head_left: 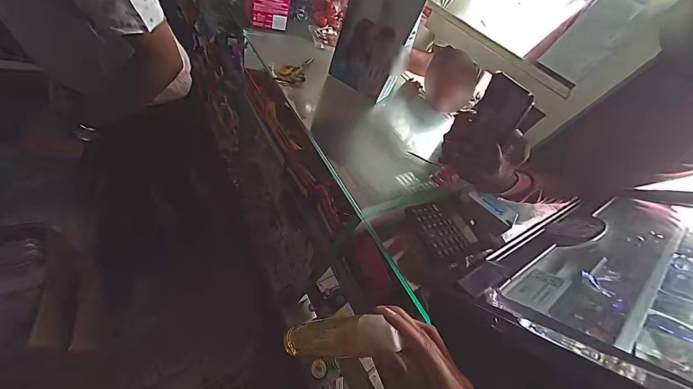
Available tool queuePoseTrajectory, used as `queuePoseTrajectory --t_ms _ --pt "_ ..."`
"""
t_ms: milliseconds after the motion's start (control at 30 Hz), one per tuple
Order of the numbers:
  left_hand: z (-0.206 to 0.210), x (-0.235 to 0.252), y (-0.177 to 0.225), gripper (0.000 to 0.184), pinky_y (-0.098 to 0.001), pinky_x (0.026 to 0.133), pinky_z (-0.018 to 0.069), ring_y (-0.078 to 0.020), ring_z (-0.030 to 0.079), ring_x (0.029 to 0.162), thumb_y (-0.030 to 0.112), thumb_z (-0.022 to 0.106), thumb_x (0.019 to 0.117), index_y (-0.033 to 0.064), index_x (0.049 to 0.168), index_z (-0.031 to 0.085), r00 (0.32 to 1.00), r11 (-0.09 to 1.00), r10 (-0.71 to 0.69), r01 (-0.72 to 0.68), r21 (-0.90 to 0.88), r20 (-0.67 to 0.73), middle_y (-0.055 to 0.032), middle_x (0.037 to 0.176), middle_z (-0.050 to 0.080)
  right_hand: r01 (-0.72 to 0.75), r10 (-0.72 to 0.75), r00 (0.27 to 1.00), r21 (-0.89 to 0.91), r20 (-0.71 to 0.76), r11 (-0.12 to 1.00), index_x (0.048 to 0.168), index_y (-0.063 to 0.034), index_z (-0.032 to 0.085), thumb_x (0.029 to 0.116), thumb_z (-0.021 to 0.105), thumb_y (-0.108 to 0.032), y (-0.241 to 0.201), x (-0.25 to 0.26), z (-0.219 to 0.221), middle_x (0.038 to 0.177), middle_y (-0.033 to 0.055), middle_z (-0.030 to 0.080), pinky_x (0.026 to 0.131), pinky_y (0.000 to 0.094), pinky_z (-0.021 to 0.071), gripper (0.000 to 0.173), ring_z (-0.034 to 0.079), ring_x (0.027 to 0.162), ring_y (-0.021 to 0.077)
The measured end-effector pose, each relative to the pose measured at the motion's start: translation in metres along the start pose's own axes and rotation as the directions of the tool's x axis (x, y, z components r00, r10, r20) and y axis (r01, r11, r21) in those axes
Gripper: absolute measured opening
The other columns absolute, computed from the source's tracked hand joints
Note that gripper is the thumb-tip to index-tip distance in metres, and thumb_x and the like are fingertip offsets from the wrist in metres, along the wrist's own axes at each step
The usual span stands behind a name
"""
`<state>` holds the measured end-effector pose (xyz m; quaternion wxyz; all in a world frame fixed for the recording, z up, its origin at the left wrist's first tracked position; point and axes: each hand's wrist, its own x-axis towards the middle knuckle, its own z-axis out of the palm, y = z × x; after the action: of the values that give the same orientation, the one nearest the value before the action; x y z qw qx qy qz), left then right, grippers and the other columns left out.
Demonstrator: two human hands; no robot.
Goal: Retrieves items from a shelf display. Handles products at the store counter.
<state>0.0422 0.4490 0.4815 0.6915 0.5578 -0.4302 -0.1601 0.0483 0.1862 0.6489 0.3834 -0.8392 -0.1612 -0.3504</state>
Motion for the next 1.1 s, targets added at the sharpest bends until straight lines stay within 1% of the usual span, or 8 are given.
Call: queuePoseTrajectory --t_ms 100,233,367,533,733,833,933,1100 --pt "-0.053 0.019 0.005 0.037 -0.0289 0.104 0.0508 -0.0083 0.063 0.120 0.048 0.053 0.1023 0.0235 0.123 0.070 0.931 0.997 -0.063 0.043 -0.065 -0.360 0.0063 0.123 0.072 -0.048 0.045 0.999 0.219 0.018 0.975 0.123 -0.0077 0.071 0.0979 0.067 -0.018 0.012 0.021 0.022 0.121 0.0050 0.073 0.086 0.0206 0.0605 0.027 0.070 0.107 0.0082" --pt "-0.103 0.080 0.034 0.090 -0.0364 0.106 0.0526 -0.0173 0.057 0.133 0.066 0.061 0.0901 0.0003 0.149 0.043 0.976 0.997 0.036 -0.021 0.071 -0.216 -0.0095 0.146 0.057 -0.120 0.090 0.991 0.340 0.104 0.933 0.122 -0.0001 0.071 0.0953 0.066 -0.009 0.010 0.051 0.060 0.116 0.0077 0.074 0.079 0.0199 0.0613 0.028 0.071 0.096 0.0067" --pt "-0.081 0.123 0.057 0.052 -0.0303 0.077 0.0643 -0.0107 0.074 0.089 0.017 0.079 0.0819 -0.0039 0.123 0.057 0.924 0.961 -0.232 0.169 -0.219 -0.304 -0.0030 0.104 0.073 0.088 -0.096 0.995 -0.173 -0.038 0.981 0.114 -0.0003 0.072 0.1024 0.051 -0.012 -0.005 0.065 0.108 0.120 0.0105 0.074 0.103 0.0298 0.0493 0.027 0.066 0.118 0.0185" --pt "-0.081 0.140 0.041 0.067 -0.0189 0.093 0.0523 0.0062 0.065 0.100 0.036 0.082 0.0744 -0.0148 0.112 0.062 0.811 0.989 -0.023 0.103 0.105 -0.584 -0.0038 0.103 0.073 0.557 -0.518 0.813 -0.094 0.267 0.825 0.109 -0.0179 0.076 0.1105 0.025 -0.038 0.045 0.067 0.152 0.118 -0.0019 0.075 0.120 0.0357 0.0277 0.055 0.059 0.129 0.0153" --pt "-0.131 0.198 0.035 0.049 -0.0171 0.082 0.0566 0.0006 0.070 0.088 0.026 0.078 0.0842 -0.0093 0.116 0.065 0.919 0.899 0.230 -0.075 0.431 -0.321 -0.0104 0.094 0.075 0.247 -0.254 0.967 -0.305 0.017 0.920 0.090 -0.0185 0.072 0.1090 0.033 -0.036 0.076 0.145 0.133 0.108 0.0002 0.076 0.119 0.0534 0.0247 0.047 0.062 0.124 0.0208" --pt "-0.142 0.219 0.028 0.052 -0.0186 0.087 0.0572 -0.0010 0.071 0.096 0.027 0.077 0.0871 -0.0083 0.122 0.062 0.964 0.917 0.226 -0.161 0.364 -0.143 -0.0125 0.102 0.075 -0.016 0.050 0.989 0.232 -0.140 0.973 0.084 -0.0081 0.072 0.1090 0.042 -0.028 0.100 0.177 0.104 0.087 -0.0022 0.076 0.096 0.0267 0.0534 0.044 0.071 0.092 0.0063" --pt "-0.146 0.251 0.014 0.044 -0.0226 0.089 0.0589 0.0005 0.070 0.099 0.045 0.071 0.0927 0.0113 0.122 0.069 0.967 0.960 0.231 -0.208 0.189 -0.106 0.0007 0.106 0.076 -0.051 0.033 0.999 0.809 0.040 0.585 0.116 -0.0066 0.068 0.1082 0.042 -0.045 0.094 0.179 0.105 0.110 0.0056 0.075 0.095 0.0328 0.0577 0.047 0.071 0.104 0.0147" --pt "-0.147 0.275 -0.003 0.034 -0.0147 0.086 0.0564 0.0098 0.067 0.096 0.052 0.074 0.0861 0.0330 0.114 0.075 0.974 0.990 0.131 -0.138 -0.024 -0.183 0.0213 0.105 0.074 0.051 -0.095 0.995 0.918 -0.015 0.393 0.091 -0.0076 0.064 0.0983 0.069 -0.027 0.109 0.177 0.114 0.080 -0.0029 0.069 0.079 0.0244 0.0573 0.021 0.068 0.081 0.0034"
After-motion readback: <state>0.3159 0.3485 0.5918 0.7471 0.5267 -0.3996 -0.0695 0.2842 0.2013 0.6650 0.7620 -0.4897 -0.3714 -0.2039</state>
